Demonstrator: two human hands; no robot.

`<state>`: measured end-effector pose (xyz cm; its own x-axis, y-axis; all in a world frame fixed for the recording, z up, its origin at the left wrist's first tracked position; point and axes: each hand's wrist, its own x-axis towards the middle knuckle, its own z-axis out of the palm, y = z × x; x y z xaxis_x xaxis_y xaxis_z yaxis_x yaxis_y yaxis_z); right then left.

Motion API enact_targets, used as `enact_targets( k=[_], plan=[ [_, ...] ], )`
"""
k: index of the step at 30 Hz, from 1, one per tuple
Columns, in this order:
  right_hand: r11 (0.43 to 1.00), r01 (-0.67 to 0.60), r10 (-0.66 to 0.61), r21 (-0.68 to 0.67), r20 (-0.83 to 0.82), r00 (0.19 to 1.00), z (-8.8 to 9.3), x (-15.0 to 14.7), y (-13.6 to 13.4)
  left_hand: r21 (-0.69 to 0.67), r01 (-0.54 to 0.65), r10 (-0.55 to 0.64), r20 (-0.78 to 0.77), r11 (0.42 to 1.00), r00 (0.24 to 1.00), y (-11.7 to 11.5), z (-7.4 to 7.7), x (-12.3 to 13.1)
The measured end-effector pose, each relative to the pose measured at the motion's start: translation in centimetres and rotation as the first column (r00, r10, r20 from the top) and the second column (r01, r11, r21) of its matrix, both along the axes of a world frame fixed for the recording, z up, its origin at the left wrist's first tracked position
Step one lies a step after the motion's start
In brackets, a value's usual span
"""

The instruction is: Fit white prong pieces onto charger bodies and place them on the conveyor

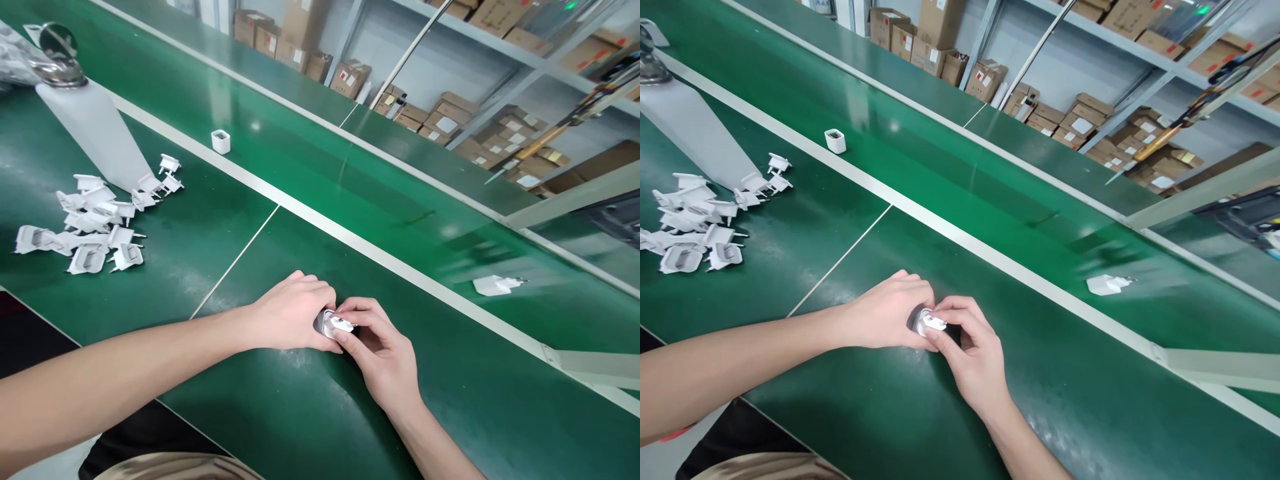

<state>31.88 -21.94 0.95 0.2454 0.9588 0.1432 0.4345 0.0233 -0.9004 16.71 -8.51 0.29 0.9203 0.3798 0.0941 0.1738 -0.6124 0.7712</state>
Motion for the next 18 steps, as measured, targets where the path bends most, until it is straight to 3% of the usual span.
enact_targets(
  k=[10,15,18],
  plan=[
    [1.0,0.016,-0.016,0.009,-0.035,0.999,-0.22,0.01,0.24,0.02,0.004,-0.002,-0.071,1.0,0.997,-0.18,0.52,0.18],
    [0.996,0.011,-0.025,0.086,0.162,0.986,-0.45,-0.19,-0.21,0.029,-0.007,0.009,-0.08,1.0,0.997,-0.29,0.55,0.2],
    [0.995,0.024,-0.038,0.1,0.135,0.99,-0.46,-0.07,-0.17,0.033,-0.008,0.01,-0.081,0.999,0.997,-0.24,0.48,0.19]
  ],
)
